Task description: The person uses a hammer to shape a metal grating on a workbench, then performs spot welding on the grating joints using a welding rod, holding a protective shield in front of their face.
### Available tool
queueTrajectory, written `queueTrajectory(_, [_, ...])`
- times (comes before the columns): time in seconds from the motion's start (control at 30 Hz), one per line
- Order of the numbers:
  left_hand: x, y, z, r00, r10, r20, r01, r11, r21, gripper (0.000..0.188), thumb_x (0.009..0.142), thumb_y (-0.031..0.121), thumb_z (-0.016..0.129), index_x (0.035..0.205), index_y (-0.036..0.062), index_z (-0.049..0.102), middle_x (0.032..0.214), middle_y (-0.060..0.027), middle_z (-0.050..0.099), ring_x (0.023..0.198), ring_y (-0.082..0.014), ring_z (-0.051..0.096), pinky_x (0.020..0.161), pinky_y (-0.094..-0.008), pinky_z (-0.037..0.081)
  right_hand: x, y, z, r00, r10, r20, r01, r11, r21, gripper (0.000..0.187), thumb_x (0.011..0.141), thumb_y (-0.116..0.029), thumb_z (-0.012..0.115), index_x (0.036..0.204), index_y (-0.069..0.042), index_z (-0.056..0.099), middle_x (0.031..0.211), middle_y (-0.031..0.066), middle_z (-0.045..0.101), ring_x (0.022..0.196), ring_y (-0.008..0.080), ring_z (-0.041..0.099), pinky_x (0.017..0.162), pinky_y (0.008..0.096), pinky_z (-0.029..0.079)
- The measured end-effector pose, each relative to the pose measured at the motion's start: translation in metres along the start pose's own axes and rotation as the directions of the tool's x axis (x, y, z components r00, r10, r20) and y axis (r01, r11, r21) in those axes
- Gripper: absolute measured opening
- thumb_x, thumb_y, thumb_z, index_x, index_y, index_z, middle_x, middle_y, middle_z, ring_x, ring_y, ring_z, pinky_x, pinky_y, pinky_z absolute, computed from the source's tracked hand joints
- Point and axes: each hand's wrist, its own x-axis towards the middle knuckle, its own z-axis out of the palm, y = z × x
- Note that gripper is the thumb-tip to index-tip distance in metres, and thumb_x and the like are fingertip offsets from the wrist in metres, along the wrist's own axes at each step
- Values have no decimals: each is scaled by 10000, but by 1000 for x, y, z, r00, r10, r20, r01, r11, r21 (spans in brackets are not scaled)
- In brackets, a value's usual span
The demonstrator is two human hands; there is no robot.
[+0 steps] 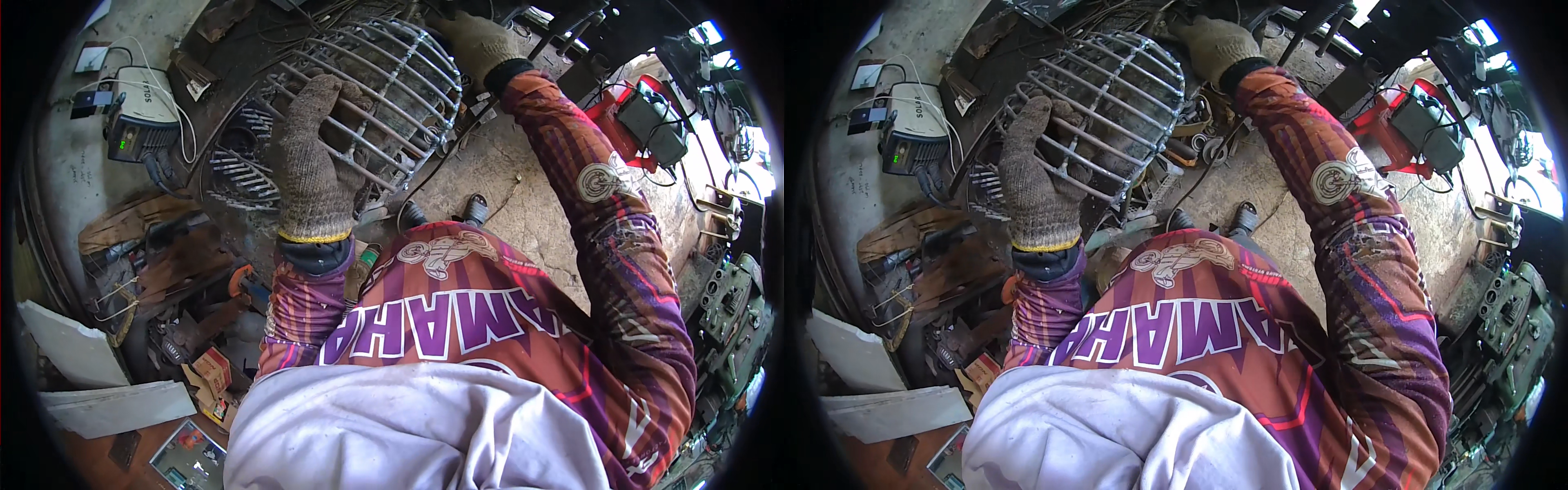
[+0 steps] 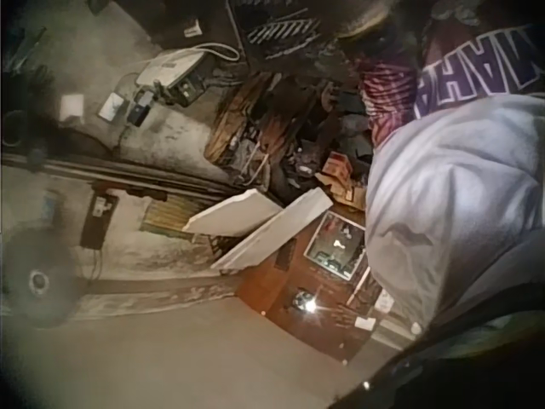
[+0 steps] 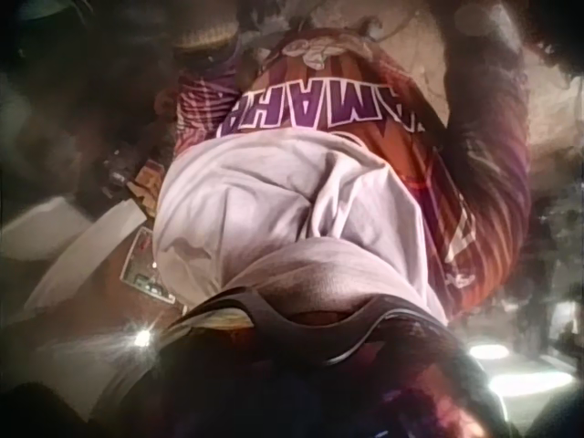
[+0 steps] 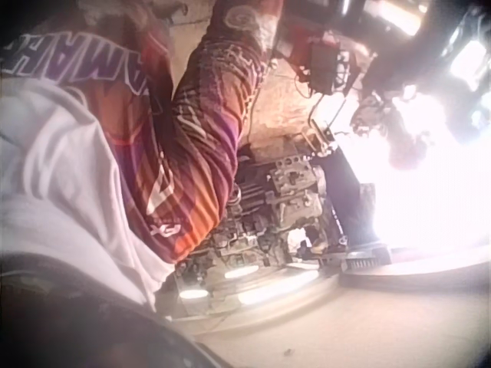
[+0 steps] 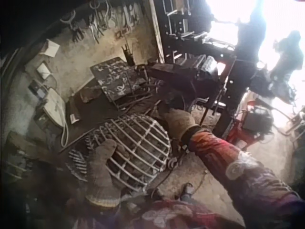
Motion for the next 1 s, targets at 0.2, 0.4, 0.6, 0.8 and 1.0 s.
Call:
queueTrajectory(0.2, [-6, -2, 11, 998, 41, 49, -46, 993, 107, 107, 871, 183, 707, 956, 123, 682, 843, -28, 694, 735, -160, 676, 593, -297, 574, -18, -6, -4, 996, 89, -11, -89, 989, -117, 478, 880, -312, 654, 1345, -248, 560, 1184, 144, 634, 1102, 335, 636, 899, 466, 515])
queueTrajectory(0.4, [0, -8, 15, 994, 104, 31, -106, 990, 90, 136, 869, 179, 711, 982, 114, 673, 851, -36, 688, 735, -169, 679, 591, -316, 584, -54, -9, -16, 971, 152, -184, -154, 988, 7, 429, 823, -296, 684, 1223, -152, 632, 1246, 127, 621, 1159, 327, 596, 952, 439, 488])
queueTrajectory(0.6, [-1, -10, 22, 997, 80, 9, -81, 992, 92, 139, 866, 181, 715, 982, 116, 673, 856, -40, 691, 738, -173, 682, 585, -311, 585, -78, 1, -9, 972, 158, -175, -167, 985, -37, 427, 907, -359, 616, 1298, -192, 582, 1215, 123, 616, 1143, 339, 595, 891, 450, 524])
queueTrajectory(0.8, [-4, -5, 21, 999, 48, 5, -48, 990, 135, 115, 863, 180, 714, 957, 118, 691, 837, -34, 699, 743, -166, 692, 599, -319, 605, -56, -11, -22, 981, 194, 3, -192, 977, -95, 406, 897, -245, 619, 1290, -159, 566, 1153, 171, 631, 1073, 355, 635, 857, 455, 537])
queueTrajectory(1.0, [-7, -1, 13, 998, -33, 56, 31, 999, 43, 128, 861, 194, 702, 944, 98, 686, 851, -57, 696, 726, -188, 685, 604, -333, 603, -24, -1, -3, 981, 147, 128, -146, 989, -20, 290, 903, -121, 566, 1189, -75, 566, 1047, 192, 679, 997, 371, 676, 771, 456, 559])
